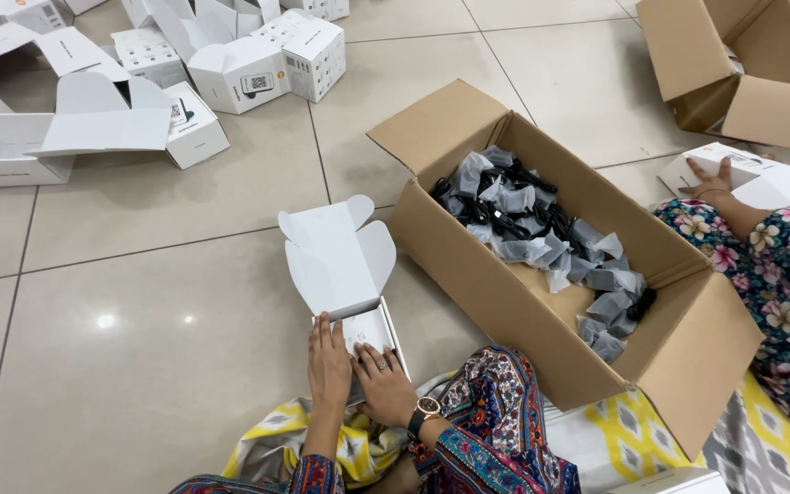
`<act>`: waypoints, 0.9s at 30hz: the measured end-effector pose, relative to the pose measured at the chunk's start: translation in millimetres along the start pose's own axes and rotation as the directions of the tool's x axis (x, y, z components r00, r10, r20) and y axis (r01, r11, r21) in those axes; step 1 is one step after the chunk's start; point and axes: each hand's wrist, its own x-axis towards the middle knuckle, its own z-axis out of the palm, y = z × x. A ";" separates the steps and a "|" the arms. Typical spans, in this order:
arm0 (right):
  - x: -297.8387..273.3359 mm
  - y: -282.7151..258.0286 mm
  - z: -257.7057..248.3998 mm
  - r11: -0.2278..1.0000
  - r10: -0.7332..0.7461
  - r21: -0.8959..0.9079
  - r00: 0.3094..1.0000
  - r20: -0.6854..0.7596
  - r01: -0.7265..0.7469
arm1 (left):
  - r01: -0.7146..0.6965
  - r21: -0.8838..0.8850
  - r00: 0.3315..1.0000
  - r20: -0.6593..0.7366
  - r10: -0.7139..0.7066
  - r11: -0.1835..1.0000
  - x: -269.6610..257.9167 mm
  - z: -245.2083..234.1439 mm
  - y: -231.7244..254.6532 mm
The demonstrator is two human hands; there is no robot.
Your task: The person packs small electronic items from a bulk box into individual white retail boxes while sitting on the floor.
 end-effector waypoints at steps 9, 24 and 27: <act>-8.2 -10.0 -16.9 0.997 -0.049 -0.065 0.989 -0.142 0.040 | -0.017 0.057 0.994 0.107 0.011 0.998 -1.4 2.0 3.4; 2.4 -17.3 -14.8 0.991 0.135 -0.001 0.987 0.082 -0.135 | 0.027 -0.043 0.984 0.178 -0.019 0.999 12.6 -31.4 10.8; 4.6 -13.9 -9.8 0.992 0.126 -0.012 0.986 0.107 -0.125 | 0.038 -0.126 0.988 0.155 -0.019 0.991 11.9 -25.1 7.1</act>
